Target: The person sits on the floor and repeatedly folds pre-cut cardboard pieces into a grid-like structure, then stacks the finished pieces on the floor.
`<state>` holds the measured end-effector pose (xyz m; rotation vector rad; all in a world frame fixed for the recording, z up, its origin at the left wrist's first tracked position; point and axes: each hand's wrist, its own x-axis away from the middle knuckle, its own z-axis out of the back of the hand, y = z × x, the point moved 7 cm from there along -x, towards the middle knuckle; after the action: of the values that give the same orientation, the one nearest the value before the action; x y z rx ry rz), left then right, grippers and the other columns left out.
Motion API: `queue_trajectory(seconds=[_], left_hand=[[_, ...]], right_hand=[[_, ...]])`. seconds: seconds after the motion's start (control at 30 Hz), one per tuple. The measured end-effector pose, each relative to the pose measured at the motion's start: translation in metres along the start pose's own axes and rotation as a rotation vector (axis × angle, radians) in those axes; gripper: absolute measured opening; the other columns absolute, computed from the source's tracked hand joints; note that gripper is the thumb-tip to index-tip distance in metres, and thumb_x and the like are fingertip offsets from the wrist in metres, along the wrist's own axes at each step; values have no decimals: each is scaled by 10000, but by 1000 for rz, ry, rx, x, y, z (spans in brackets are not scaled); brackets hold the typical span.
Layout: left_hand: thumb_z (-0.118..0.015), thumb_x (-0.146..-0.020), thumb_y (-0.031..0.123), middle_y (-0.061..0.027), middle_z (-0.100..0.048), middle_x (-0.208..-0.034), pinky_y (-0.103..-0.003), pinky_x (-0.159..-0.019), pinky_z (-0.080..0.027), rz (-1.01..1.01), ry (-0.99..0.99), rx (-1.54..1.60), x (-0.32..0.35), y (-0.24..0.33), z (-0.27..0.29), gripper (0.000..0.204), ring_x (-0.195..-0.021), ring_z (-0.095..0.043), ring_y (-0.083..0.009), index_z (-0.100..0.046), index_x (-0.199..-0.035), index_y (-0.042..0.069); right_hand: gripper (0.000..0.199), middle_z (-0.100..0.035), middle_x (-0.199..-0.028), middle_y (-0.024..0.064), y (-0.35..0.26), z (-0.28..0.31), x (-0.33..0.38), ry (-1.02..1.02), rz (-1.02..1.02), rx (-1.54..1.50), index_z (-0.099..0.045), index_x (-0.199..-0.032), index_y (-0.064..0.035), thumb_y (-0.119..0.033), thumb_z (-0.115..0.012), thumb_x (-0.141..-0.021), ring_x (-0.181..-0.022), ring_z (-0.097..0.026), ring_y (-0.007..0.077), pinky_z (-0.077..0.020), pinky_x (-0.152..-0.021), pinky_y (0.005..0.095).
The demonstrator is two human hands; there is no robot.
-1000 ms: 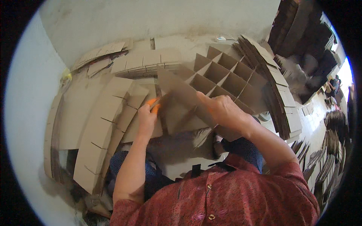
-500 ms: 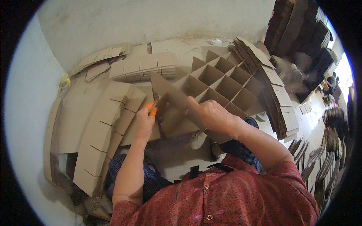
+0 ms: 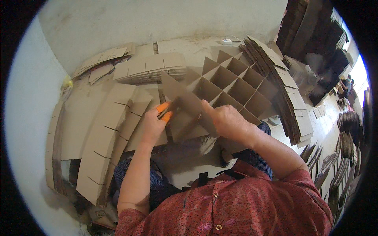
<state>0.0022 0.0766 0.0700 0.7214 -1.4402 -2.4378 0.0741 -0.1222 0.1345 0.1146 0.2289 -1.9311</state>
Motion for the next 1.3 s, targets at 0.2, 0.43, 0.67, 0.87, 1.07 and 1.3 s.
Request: queue_trajectory(seconds=[0.2,0.43,0.67,0.87,1.07,1.3], left_hand=[[-476,-741,-39,-223,-631,-1040,-348,-749,-488,-75,-163,-209,-11,13,-10,576,-838,-620,-291,-563,-1284,132],[-416,-719,-84,-226,-596,-1064,-368,-805,-464,3,-232,-411,-16,7,-18,689,-892,-597,-320,-475,-1373,124],[-390,-722,-121,-161,-570,-1007,-323,-841,-452,19,-261,-116,-14,7,-18,659,-929,-577,-269,-492,-1343,75],[-360,-726,-145,-138,-578,-1218,-272,-930,-416,-80,-211,74,-20,-11,-17,707,-1046,-555,-171,-443,-1392,78],[-388,-748,-116,-148,-619,-1163,-304,-917,-435,50,-277,-150,-15,16,-21,642,-1028,-589,-195,-484,-1355,71],[-480,-800,-53,-214,-622,-1102,-368,-880,-459,-96,-260,-223,-10,26,-18,580,-995,-606,-321,-475,-1357,111]], right_hand=[[606,-598,-667,215,-1,7,4,-77,-103,-44,-395,-1330,40,-31,-544,-746,-662,-613,380,-484,-605,466],[637,-588,-642,188,4,1,13,-12,-29,10,-364,-1346,43,-37,-543,-740,-641,-607,369,-485,-588,451],[559,-621,-671,183,0,6,4,-69,-63,11,-347,-1299,35,-80,-541,-788,-644,-629,372,-488,-574,471],[611,-620,-679,183,4,6,6,-69,-60,43,-366,-1317,41,-54,-552,-743,-644,-623,362,-484,-584,462],[545,-635,-687,173,6,-5,15,-17,-51,52,-397,-1282,14,-65,-556,-766,-660,-650,347,-500,-589,448],[503,-651,-738,175,1,0,11,-93,-87,41,-418,-1262,-6,-78,-552,-782,-699,-661,336,-509,-610,448]])
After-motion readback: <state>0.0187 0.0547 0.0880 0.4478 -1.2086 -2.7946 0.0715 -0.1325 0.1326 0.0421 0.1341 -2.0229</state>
